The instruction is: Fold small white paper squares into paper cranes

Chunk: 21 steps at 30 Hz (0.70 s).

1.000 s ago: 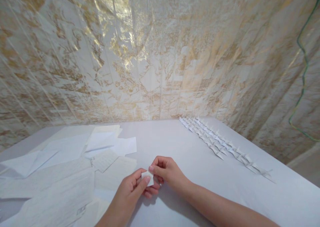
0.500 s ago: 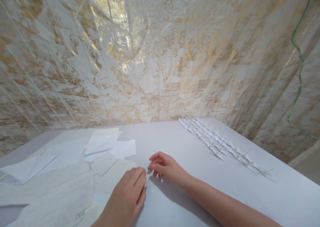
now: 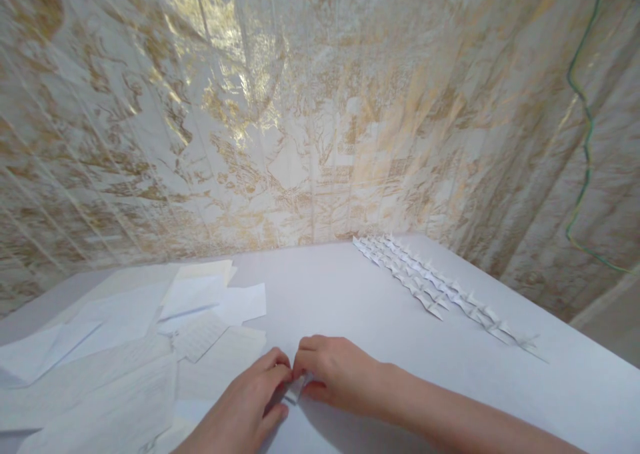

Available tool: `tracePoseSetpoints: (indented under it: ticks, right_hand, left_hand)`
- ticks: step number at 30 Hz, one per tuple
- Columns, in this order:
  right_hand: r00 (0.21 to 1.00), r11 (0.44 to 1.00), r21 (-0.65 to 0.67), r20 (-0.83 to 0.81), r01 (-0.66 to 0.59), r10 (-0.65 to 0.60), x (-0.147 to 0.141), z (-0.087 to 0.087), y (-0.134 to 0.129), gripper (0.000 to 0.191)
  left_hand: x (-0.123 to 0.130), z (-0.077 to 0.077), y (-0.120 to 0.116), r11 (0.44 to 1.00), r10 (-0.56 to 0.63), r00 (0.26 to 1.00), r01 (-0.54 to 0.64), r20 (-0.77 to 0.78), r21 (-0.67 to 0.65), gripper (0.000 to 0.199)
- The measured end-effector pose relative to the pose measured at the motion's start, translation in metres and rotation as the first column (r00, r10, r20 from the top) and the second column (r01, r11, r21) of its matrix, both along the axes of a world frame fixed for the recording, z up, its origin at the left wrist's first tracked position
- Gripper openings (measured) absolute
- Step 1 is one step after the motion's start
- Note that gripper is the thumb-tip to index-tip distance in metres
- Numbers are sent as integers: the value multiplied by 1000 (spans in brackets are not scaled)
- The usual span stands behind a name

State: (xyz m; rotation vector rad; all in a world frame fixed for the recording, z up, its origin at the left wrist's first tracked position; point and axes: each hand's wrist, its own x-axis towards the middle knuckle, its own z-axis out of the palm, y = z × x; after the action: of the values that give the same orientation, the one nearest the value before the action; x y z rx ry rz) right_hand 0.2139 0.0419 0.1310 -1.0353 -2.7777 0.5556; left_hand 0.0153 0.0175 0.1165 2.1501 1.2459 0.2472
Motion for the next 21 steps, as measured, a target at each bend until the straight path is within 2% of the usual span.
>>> tracePoseSetpoints:
  ticks: [3,7,10,17,21]
  right_hand:
    - [995,984,170,85,-60,47,-4,-10,1,10]
    - [996,958,271,14,-91,91,-1,-23,3,2]
    - [995,940,330,-28,-82,96,2,-30,2,4]
    - [994,923,379,-65,-58,89,1,-39,1,7]
    - [993,942,329,-72,-64,93,3,-36,2,4]
  left_hand:
    - [1,-4,3,1000,15,999,-14,-28,23,29]
    - [0,-8,3,999,25,1000,-25,4,39,23]
    - [-2,-10,2,999,32,999,-33,31,35,15]
    - [-4,-11,5,998,-5,998,1,64,59,16]
    - [-1,-12,4,993,-25,1000,23,15,119,22]
